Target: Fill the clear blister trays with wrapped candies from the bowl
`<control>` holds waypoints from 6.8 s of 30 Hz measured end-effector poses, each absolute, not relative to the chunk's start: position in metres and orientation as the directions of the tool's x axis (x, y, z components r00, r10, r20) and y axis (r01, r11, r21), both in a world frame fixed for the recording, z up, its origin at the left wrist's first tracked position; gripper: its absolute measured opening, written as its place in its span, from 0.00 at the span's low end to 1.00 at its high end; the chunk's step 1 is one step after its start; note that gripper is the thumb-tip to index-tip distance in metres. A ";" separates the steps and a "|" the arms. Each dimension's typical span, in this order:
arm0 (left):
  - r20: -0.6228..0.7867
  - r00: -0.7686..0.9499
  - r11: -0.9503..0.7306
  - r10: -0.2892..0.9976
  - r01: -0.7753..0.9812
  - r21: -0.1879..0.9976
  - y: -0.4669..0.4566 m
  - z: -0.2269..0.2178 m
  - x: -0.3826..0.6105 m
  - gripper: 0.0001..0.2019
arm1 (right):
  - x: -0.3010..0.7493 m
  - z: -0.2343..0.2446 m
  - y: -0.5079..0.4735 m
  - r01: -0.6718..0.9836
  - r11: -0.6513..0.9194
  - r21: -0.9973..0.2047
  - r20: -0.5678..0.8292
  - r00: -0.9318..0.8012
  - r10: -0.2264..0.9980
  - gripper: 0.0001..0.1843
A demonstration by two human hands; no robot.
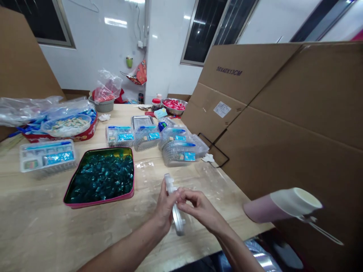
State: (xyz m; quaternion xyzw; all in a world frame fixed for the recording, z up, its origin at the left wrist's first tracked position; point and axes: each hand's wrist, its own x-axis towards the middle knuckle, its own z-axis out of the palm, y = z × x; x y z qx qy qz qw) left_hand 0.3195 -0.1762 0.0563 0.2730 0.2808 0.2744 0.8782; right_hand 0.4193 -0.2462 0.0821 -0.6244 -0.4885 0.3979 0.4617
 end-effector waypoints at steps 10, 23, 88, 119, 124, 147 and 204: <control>-0.340 0.727 0.727 0.596 -0.309 0.614 -0.181 0.049 0.316 0.43 | 0.415 0.075 -0.252 0.066 -0.141 -0.988 -0.124 0.210 0.970 0.19; -0.312 0.768 0.723 0.559 -0.268 0.637 -0.179 0.050 0.311 0.26 | 0.419 0.077 -0.266 0.078 -0.104 -0.992 -0.070 0.348 0.935 0.15; -0.362 0.661 0.703 0.658 -0.365 0.611 -0.146 0.037 0.199 0.51 | 0.371 0.100 -0.210 0.279 -0.132 -0.951 -0.059 0.255 0.965 0.13; -0.364 0.661 0.711 0.656 -0.379 0.593 -0.147 0.041 0.176 0.49 | 0.357 0.113 -0.205 0.547 -0.092 -0.832 0.088 0.294 0.952 0.15; -0.316 0.684 0.698 0.658 -0.395 0.597 -0.148 0.039 0.176 0.47 | 0.316 0.099 -0.207 0.283 -0.076 -0.956 -0.072 0.023 0.997 0.14; -0.242 0.764 0.726 0.599 -0.389 0.567 -0.129 -0.014 0.183 0.49 | 0.303 0.065 -0.212 0.033 -0.188 -0.982 -0.181 0.151 0.972 0.09; -0.278 0.764 0.675 0.582 -0.263 0.689 -0.159 0.023 0.189 0.47 | 0.325 0.077 -0.225 0.128 -0.066 -0.990 -0.042 0.180 0.983 0.14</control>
